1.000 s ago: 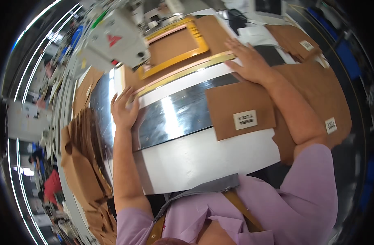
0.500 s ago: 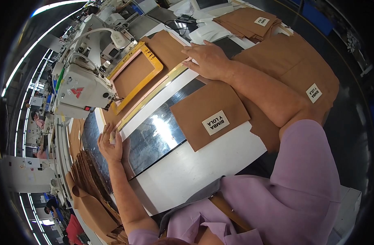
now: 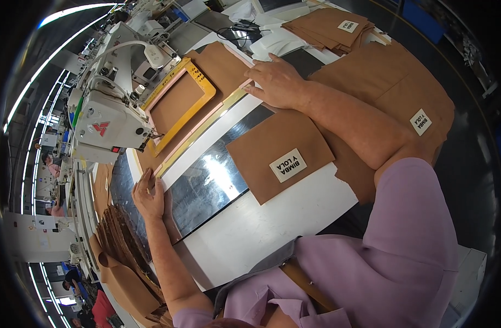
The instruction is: Operating an automated embroidery machine to sew labels onto leather pieces for bags.
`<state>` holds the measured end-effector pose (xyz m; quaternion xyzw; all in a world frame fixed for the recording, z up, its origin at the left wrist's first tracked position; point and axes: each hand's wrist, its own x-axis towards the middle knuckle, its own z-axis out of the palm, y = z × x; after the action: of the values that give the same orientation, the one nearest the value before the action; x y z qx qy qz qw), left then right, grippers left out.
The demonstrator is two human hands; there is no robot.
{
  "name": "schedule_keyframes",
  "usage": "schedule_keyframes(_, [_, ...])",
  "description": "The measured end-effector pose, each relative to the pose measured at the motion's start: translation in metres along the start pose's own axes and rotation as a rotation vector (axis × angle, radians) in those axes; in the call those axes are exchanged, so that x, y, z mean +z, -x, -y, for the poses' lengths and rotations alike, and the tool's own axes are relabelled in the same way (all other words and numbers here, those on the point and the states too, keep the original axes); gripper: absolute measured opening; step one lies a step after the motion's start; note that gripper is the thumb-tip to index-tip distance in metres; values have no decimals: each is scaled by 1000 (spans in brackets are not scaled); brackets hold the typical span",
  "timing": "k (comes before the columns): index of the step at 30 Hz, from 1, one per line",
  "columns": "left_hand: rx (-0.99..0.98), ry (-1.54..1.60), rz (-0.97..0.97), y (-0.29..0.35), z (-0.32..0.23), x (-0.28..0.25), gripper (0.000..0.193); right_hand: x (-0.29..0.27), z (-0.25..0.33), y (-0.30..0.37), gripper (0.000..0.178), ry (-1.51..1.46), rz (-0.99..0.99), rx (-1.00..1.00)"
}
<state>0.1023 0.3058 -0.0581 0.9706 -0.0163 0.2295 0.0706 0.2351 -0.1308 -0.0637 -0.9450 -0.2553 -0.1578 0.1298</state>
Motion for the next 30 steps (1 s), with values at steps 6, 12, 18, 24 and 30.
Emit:
schedule_keyframes(6, [40,-15,-95,3,1,-2,40,17,-4,-3,45,-2,-175,-150])
schedule_keyframes(12, [-20,33,29,-2,-1,-2,36,7,-4,-1,47,-74,15,-150])
schedule_keyframes(18, [-42,52,-14,2,5,0,36,3,4,-5,46,-76,18,-130])
schedule_keyframes(24, [-53,45,-36,2,4,0,34,-3,4,-4,43,-98,31,-134])
schedule_keyframes(30, [-84,38,-28,3,-1,-4,32,-6,7,-6,44,-59,41,-135])
